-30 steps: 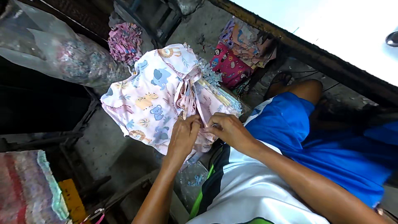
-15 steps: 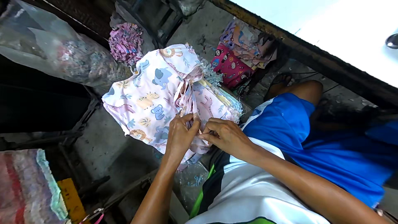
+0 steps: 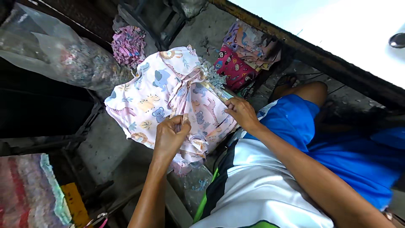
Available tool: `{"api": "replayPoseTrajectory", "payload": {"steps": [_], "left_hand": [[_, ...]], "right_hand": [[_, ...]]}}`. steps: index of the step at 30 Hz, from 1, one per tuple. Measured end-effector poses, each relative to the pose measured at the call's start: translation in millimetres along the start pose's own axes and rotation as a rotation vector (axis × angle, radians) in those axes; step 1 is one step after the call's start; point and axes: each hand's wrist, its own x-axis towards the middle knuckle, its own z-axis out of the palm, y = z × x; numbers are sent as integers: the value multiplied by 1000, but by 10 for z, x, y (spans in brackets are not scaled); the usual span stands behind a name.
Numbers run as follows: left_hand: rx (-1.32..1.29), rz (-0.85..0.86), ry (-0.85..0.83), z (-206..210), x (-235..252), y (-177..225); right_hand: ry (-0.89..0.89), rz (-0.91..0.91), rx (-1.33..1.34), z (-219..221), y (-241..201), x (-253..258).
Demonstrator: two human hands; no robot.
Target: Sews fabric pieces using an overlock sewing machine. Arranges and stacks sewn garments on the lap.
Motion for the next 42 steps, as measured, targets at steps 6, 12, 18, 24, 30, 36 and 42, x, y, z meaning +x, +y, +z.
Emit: {"api": "replayPoseTrajectory", "payload": {"steps": [6, 12, 18, 24, 30, 36, 42], "left_hand": [[110, 116, 58, 101, -11, 15], [208, 255, -105, 315, -31, 36], [162, 169, -89, 452, -52, 100], [75, 131, -50, 290, 6, 57], [-129, -16, -64, -134, 25, -78], [-169, -14, -45, -170, 13, -84], [-138, 10, -51, -112, 12, -58]], "right_hand": [[3, 18, -7, -104, -93, -151], [-77, -13, 27, -181, -194, -335], [-191, -169, 179, -199, -683, -561], [-278, -230, 247, -154, -826, -583], [-171, -180, 70, -135, -448, -370], [-38, -35, -201, 59, -127, -247], [-51, 38, -214, 98, -173, -240]]}}
